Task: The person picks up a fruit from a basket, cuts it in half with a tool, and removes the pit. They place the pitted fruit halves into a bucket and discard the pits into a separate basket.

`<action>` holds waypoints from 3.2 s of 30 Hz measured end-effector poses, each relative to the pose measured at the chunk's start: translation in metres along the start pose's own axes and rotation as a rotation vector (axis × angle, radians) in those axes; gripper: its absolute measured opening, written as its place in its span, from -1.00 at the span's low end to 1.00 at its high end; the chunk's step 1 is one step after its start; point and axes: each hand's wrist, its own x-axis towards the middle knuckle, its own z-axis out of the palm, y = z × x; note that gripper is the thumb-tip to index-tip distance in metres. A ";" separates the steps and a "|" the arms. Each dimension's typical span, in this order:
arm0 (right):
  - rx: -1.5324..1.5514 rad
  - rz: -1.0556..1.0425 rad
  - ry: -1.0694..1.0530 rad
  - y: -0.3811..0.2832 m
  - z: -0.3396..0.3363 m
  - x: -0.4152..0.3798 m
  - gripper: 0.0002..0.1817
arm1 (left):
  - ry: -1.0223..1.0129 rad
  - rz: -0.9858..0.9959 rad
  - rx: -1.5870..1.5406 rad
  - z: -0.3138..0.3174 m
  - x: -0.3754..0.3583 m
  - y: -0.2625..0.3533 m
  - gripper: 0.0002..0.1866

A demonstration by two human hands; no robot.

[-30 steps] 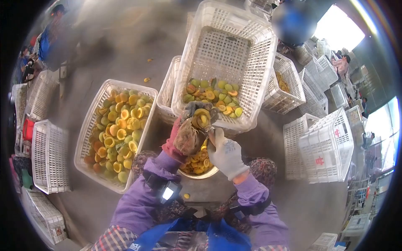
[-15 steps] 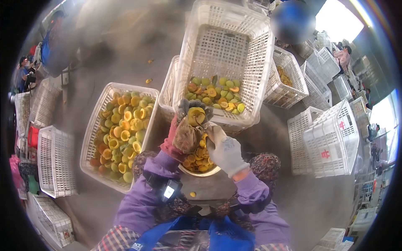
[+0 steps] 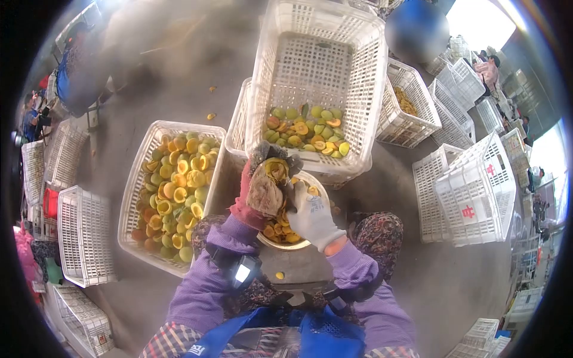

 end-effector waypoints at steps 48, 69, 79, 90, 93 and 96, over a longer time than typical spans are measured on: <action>-0.141 0.210 -0.090 0.007 0.011 0.000 -0.41 | -0.062 0.233 0.376 -0.003 -0.003 -0.022 -0.52; 0.950 0.652 -0.777 -0.028 -0.073 0.029 -0.85 | -0.037 0.240 0.859 -0.010 0.009 -0.017 -0.64; 0.361 0.588 -0.717 0.043 -0.008 -0.022 -0.76 | 0.248 0.268 0.449 -0.006 0.038 0.009 -0.77; -0.172 0.324 -0.689 0.073 0.004 -0.089 -0.54 | 0.220 0.531 0.566 -0.013 -0.065 0.150 -0.62; -0.130 0.311 -0.621 0.060 -0.014 -0.098 -0.52 | 0.766 0.196 1.402 -0.123 -0.065 0.214 -0.58; -0.042 0.371 -0.541 0.052 -0.027 -0.108 -0.61 | 0.828 0.239 1.847 -0.094 -0.101 0.199 -0.51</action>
